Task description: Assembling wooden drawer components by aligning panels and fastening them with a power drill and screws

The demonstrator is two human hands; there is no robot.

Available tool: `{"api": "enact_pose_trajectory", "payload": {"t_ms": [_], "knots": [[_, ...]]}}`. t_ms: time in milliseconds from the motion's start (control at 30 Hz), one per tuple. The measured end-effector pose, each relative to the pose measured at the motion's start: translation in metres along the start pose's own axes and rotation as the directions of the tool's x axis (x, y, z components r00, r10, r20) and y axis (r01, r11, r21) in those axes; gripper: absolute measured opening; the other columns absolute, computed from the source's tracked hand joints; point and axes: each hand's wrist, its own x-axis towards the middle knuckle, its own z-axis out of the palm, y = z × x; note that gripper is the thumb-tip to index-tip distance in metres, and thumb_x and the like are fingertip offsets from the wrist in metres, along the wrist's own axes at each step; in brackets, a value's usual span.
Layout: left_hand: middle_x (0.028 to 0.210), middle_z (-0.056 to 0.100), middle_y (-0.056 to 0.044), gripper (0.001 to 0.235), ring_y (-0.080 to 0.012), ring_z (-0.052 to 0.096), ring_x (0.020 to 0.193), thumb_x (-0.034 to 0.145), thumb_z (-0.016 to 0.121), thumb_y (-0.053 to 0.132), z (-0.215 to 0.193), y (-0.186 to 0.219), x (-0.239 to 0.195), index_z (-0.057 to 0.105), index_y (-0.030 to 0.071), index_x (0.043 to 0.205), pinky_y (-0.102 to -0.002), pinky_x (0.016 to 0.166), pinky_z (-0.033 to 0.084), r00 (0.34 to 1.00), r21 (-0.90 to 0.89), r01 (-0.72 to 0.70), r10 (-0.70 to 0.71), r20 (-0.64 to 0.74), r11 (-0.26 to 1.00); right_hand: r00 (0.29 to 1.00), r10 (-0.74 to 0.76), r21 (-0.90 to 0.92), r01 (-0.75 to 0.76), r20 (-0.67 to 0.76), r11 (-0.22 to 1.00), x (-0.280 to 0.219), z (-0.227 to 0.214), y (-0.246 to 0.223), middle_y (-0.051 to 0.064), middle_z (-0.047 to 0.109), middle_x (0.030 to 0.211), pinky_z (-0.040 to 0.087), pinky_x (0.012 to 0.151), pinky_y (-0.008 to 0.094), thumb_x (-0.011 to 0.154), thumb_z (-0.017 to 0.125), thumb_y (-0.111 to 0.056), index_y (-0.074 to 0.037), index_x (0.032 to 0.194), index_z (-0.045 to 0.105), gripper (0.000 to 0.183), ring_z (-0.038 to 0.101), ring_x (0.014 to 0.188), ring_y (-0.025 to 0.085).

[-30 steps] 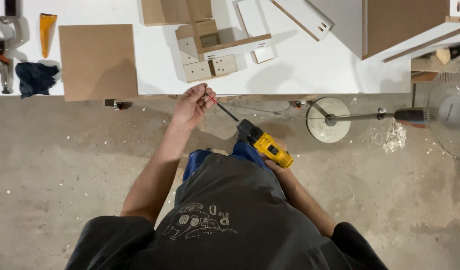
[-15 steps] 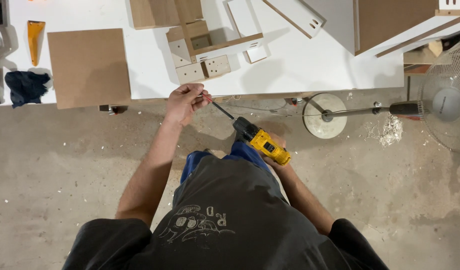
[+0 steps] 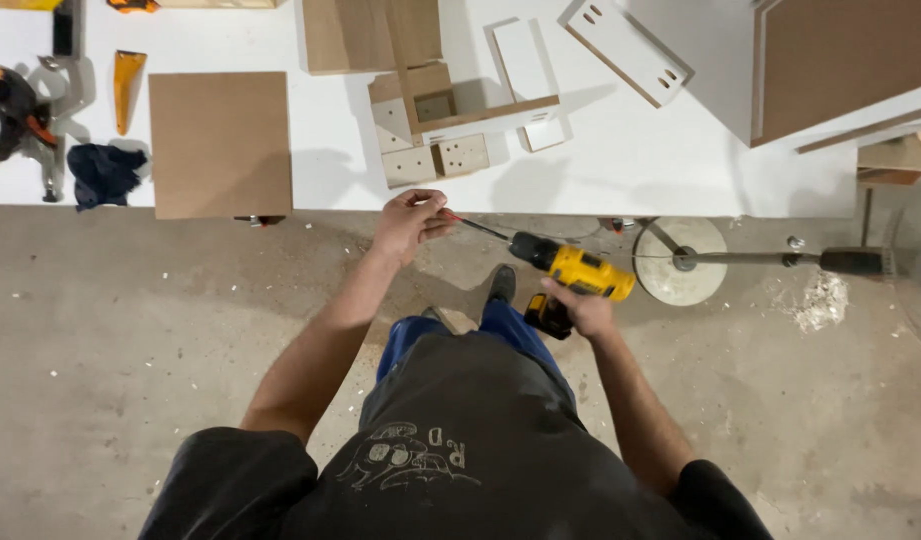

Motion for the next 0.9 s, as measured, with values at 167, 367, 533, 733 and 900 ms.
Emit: {"api": "enact_pose_trajectory", "payload": {"t_ms": [167, 367, 533, 733, 900], "knots": [[0.097, 0.071, -0.008, 0.026, -0.021, 0.075, 0.093, 0.105, 0.072, 0.031, -0.043, -0.01, 0.086, 0.066, 0.007, 0.111, -0.032, 0.079, 0.059, 0.612, 0.831, -0.555, 0.667, 0.425, -0.02, 0.598, 0.545, 0.739, -0.671, 0.588, -0.061, 0.066, -0.033, 0.04, 0.015, 0.065, 0.055, 0.053, 0.062, 0.033, 0.096, 0.077, -0.012, -0.002, 0.061, 0.066, 0.038, 0.068, 0.049, 0.023], [0.16, 0.037, -0.024, 0.07, -0.0372, 0.027, 0.151, 0.101, 0.044, 0.058, -0.017, 0.115, 0.147, 0.05, 0.005, 0.146, -0.049, 0.129, 0.013, 0.767, 0.514, -0.512, -0.096, 0.635, -0.689, 0.564, 0.397, 0.689, -0.616, 0.724, -0.382, 0.069, 0.02, 0.12, 0.005, 0.064, 0.064, 0.053, 0.046, 0.027, 0.092, 0.074, -0.013, -0.005, 0.091, 0.065, 0.013, 0.06, 0.048, 0.014], [0.14, 0.058, -0.015, 0.058, -0.0324, 0.047, 0.138, 0.097, 0.049, 0.059, -0.025, 0.127, 0.216, 0.067, 0.011, 0.124, -0.048, 0.125, 0.025, 0.582, 0.185, -0.682, -0.371, 0.724, -0.707, 0.266, 0.33, 0.421, -0.653, 0.906, -0.63, 0.087, 0.064, 0.149, 0.006, 0.062, 0.073, 0.049, 0.046, 0.026, 0.088, 0.076, -0.013, 0.0, 0.1, 0.064, 0.021, 0.055, 0.052, 0.013], [0.086, 0.065, 0.005, 0.041, -0.0193, 0.057, 0.092, 0.099, 0.055, 0.051, -0.012, 0.116, 0.228, 0.072, 0.017, 0.083, -0.038, 0.111, 0.036, 0.605, 0.186, -0.701, -0.435, 0.667, -0.689, 0.26, 0.26, 0.366, -0.592, 0.93, -0.718, 0.087, 0.117, 0.17, 0.009, 0.07, 0.096, 0.053, 0.043, 0.025, 0.087, 0.078, -0.008, -0.002, 0.107, 0.062, 0.026, 0.058, 0.057, 0.011], [0.082, 0.062, 0.004, 0.045, -0.0203, 0.056, 0.089, 0.098, 0.051, 0.052, 0.004, 0.127, 0.22, 0.069, 0.018, 0.075, -0.039, 0.107, 0.036, 0.629, 0.213, -0.713, -0.476, 0.614, -0.668, 0.256, 0.195, 0.317, -0.629, 0.947, -0.71, 0.096, 0.126, 0.174, 0.006, 0.059, 0.064, 0.049, 0.044, 0.025, 0.09, 0.076, -0.014, -0.002, 0.1, 0.066, 0.019, 0.055, 0.051, 0.012]]}}
